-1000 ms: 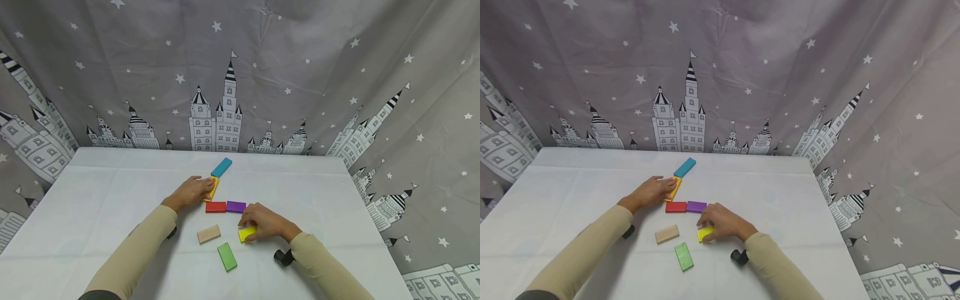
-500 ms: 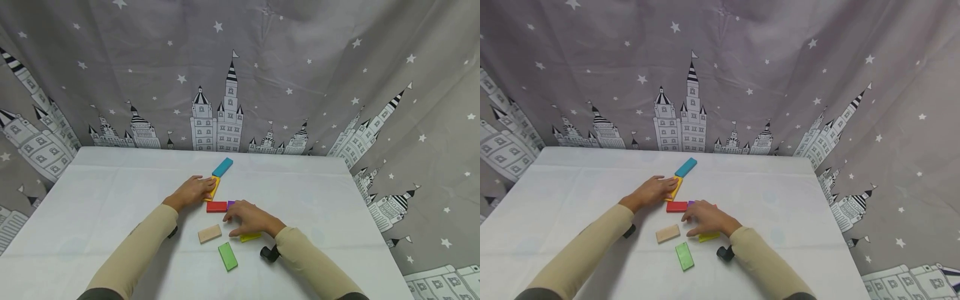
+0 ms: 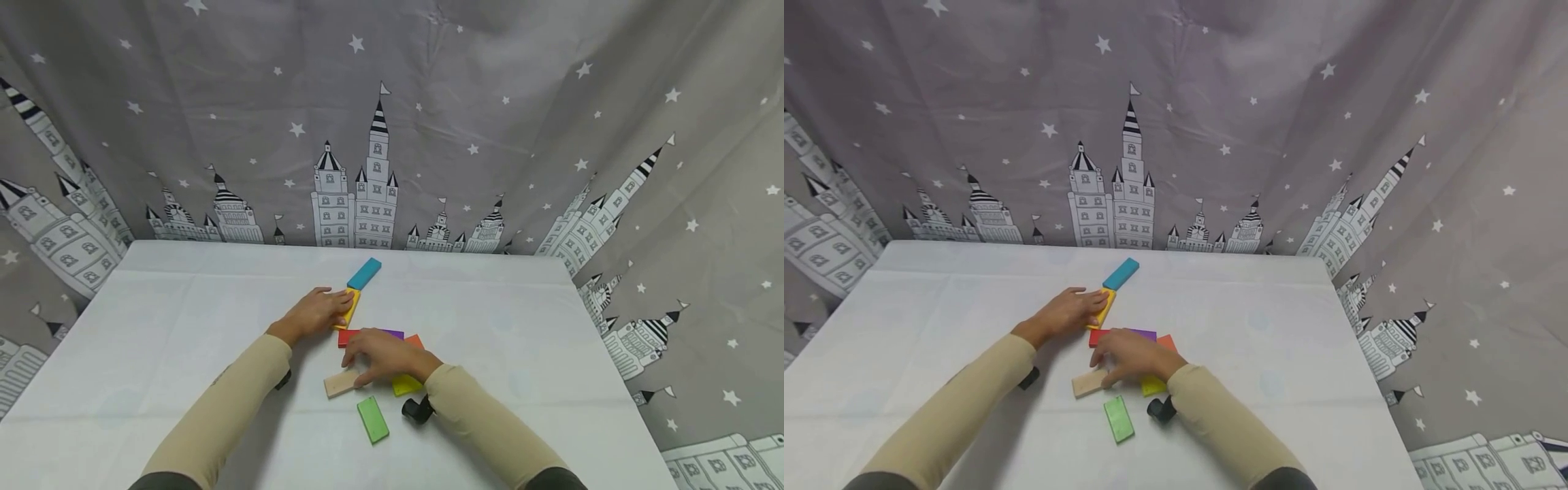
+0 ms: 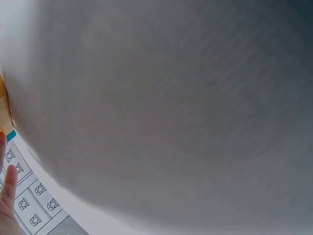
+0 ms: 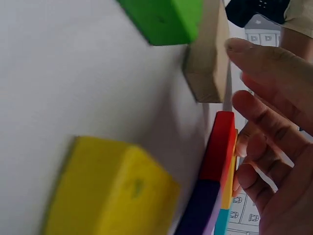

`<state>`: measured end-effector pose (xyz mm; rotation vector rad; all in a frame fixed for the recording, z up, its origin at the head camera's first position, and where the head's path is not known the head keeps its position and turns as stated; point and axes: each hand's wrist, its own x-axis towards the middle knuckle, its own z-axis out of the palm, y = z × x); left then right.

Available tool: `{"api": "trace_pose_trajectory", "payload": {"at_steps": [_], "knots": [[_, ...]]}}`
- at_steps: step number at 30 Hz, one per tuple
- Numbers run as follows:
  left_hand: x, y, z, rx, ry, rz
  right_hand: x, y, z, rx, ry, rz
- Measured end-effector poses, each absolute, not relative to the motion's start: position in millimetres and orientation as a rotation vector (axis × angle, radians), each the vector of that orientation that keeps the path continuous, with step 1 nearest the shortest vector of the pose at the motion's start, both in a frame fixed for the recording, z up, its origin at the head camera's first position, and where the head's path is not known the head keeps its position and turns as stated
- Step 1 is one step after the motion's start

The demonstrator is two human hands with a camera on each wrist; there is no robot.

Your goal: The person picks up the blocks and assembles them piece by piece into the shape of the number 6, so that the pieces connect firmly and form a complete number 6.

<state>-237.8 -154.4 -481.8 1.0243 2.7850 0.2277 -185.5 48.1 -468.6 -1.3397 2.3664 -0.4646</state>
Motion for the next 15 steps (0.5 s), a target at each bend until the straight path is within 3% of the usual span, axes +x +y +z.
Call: {"api": "trace_pose_trajectory", "payload": {"at_steps": [15], "knots": [[-237, -156, -485, 1.123, 2.81, 0.277, -184, 22, -469, -1.541, 2.242, -0.266]]}}
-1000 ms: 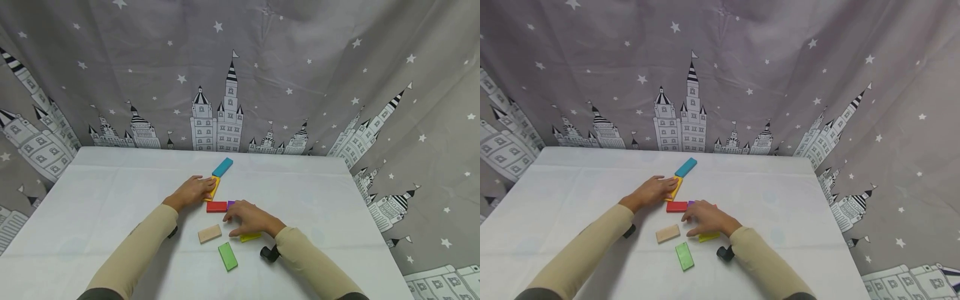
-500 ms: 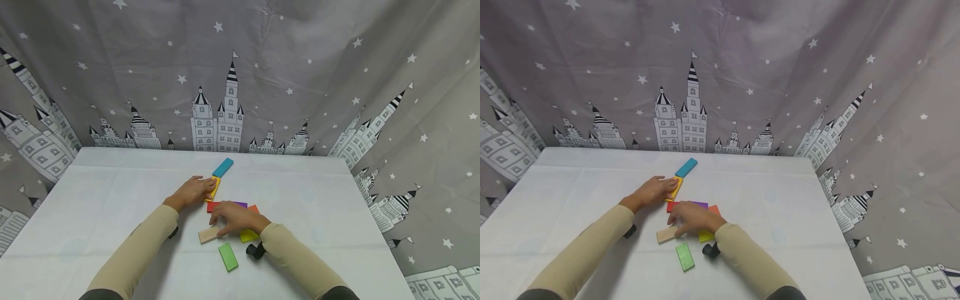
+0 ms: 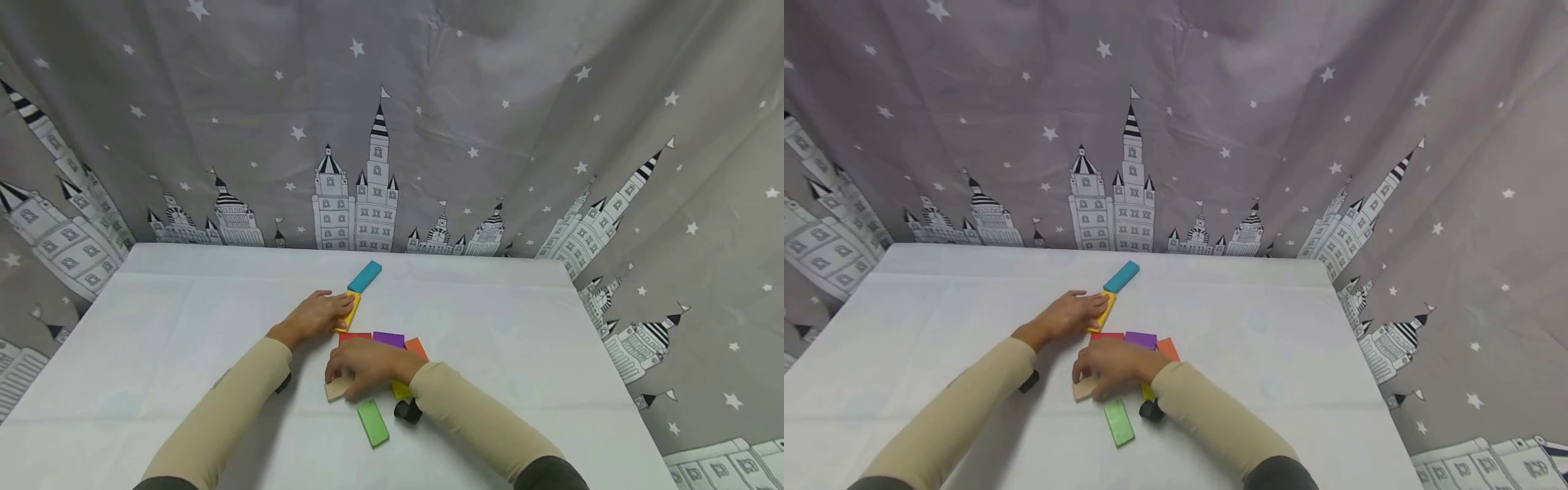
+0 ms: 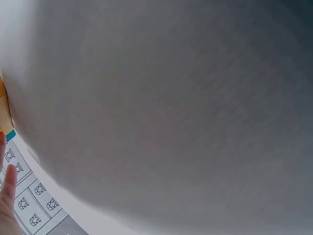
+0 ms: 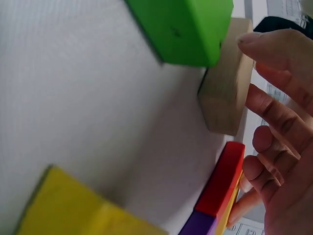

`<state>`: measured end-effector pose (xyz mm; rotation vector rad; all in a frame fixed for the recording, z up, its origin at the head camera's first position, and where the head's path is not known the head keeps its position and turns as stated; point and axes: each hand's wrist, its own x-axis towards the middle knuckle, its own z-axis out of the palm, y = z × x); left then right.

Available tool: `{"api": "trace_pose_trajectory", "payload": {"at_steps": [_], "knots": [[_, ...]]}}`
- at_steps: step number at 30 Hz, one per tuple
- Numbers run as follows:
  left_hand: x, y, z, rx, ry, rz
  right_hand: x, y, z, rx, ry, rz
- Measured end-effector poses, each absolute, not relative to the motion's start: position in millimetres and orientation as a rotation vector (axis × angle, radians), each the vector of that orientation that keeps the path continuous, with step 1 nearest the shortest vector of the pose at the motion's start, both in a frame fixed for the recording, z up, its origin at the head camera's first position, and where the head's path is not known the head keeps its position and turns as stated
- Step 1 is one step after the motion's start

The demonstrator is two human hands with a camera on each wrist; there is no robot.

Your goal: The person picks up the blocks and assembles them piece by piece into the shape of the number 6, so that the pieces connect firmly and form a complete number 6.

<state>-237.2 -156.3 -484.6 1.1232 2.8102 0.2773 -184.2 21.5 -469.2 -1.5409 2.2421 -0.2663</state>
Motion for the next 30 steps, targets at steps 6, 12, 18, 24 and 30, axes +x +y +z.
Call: {"api": "trace_pose_trajectory", "payload": {"at_steps": [6, 12, 18, 24, 30], "knots": [[-235.2, -155.0, -487.4, 1.162, 2.807, 0.265, -178.1, 19.1, -471.2, -1.587, 2.256, -0.232], [-234.8, -155.2, -483.8, 1.088, 2.795, 0.24, -176.4, 16.9, -466.8, -1.55, 2.275, -0.243], [-237.2, -155.4, -485.2, 1.057, 2.779, 0.252, -177.1, 17.5, -465.8, -1.523, 2.286, -0.251], [-238.0, -155.9, -484.6, 1.055, 2.782, 0.24, -179.6, 20.7, -466.4, -1.52, 2.312, -0.266], [-237.5, -156.6, -482.7, 1.052, 2.784, 0.232, -181.4, 23.4, -468.3, -1.475, 2.321, -0.289]]}}
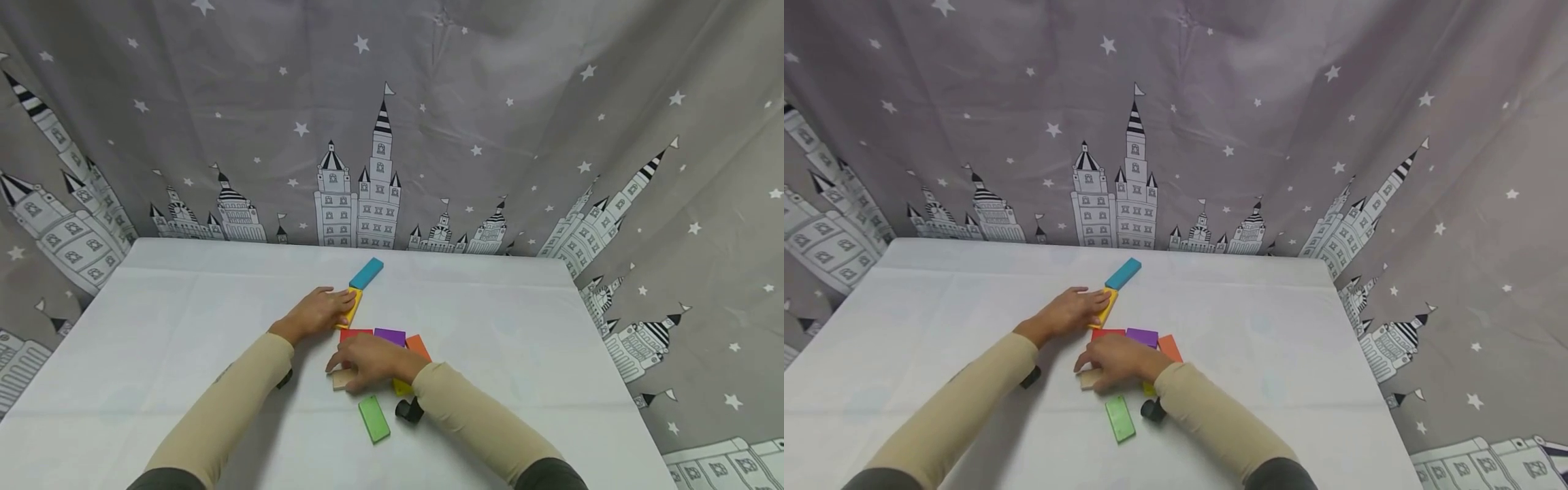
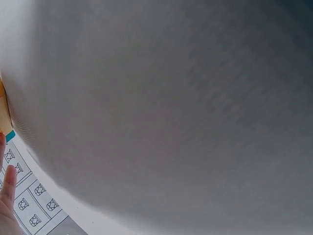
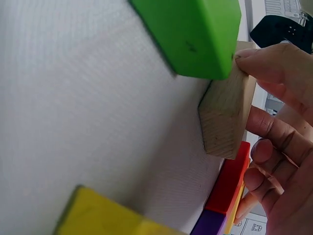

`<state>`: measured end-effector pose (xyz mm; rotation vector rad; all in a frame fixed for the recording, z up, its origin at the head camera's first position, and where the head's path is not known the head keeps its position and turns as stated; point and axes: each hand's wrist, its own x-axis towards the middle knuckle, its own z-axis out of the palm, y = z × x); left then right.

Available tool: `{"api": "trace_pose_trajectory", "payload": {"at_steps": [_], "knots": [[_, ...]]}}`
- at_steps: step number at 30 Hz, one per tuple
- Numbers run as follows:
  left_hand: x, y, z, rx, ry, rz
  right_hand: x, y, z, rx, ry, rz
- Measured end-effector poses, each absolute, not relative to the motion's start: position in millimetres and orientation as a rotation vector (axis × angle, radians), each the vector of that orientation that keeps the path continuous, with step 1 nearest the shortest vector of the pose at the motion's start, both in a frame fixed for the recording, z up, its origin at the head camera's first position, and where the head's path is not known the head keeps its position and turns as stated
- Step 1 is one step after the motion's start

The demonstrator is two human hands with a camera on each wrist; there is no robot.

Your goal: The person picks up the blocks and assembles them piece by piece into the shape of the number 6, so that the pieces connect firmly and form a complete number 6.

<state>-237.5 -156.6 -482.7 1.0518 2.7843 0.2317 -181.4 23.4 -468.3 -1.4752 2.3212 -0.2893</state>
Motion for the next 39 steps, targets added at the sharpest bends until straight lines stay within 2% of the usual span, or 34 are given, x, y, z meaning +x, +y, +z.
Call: {"api": "trace_pose_trajectory", "payload": {"at_steps": [39], "knots": [[-236, -154, -482, 1.023, 2.801, 0.244, -175, 47, -469, -1.185, 2.451, -0.351]]}}
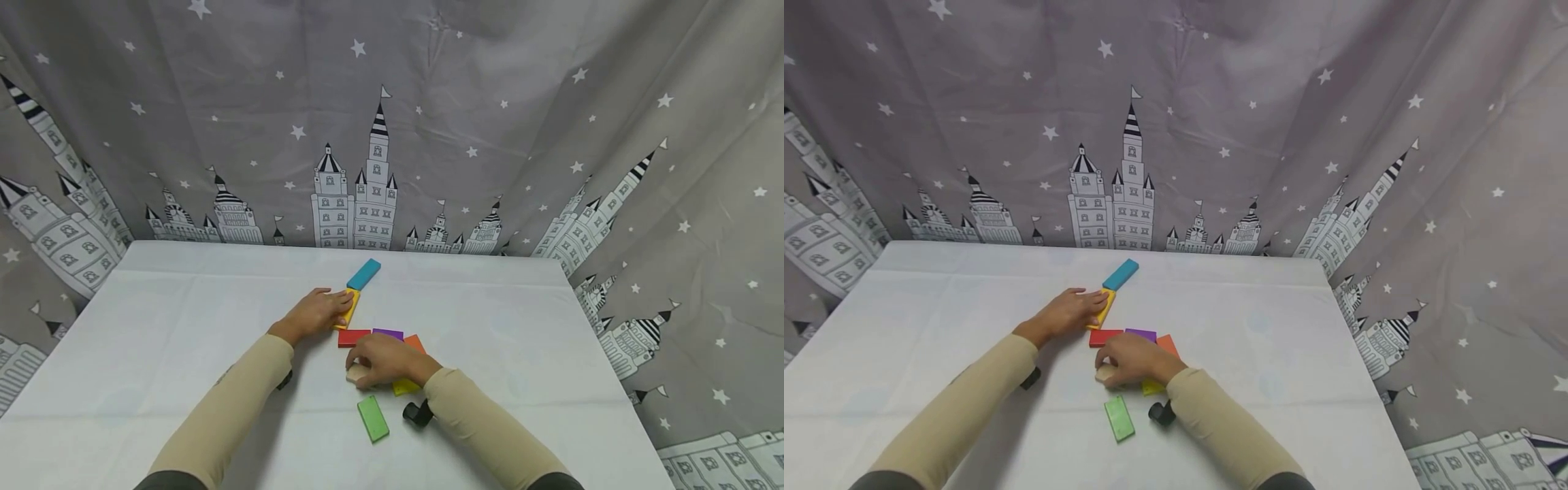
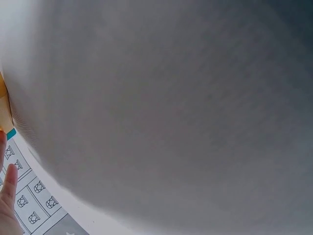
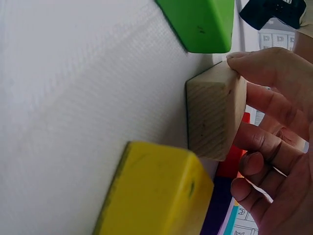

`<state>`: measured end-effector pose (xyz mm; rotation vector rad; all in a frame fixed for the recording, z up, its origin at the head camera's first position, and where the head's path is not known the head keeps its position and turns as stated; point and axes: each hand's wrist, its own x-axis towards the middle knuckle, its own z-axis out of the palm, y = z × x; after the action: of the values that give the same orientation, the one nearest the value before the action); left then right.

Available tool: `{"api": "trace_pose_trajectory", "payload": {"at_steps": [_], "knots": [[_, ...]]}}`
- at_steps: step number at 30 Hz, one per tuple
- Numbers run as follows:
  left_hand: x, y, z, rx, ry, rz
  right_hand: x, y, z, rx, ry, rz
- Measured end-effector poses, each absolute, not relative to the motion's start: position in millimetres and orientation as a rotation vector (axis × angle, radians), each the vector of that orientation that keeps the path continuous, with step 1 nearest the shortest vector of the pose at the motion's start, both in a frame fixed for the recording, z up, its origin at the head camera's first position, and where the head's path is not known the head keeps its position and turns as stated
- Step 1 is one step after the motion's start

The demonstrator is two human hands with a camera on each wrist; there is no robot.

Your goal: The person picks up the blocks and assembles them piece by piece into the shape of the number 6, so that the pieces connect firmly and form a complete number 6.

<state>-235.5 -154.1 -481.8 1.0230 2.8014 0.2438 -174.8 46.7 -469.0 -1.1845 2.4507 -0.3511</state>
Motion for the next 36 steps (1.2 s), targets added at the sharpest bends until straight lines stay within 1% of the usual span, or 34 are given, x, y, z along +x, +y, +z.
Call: {"api": "trace_pose_trajectory", "payload": {"at_steps": [13, 24, 36], "knots": [[-242, -155, -487, 0.984, 2.801, 0.262, -176, 49, -471, -1.097, 2.455, -0.408], [-238, -156, -482, 0.993, 2.799, 0.261, -175, 52, -474, -1.091, 2.454, -0.419], [-235, -153, -485, 0.975, 2.811, 0.261, -169, 57, -475, -1.111, 2.434, -0.428]]}}
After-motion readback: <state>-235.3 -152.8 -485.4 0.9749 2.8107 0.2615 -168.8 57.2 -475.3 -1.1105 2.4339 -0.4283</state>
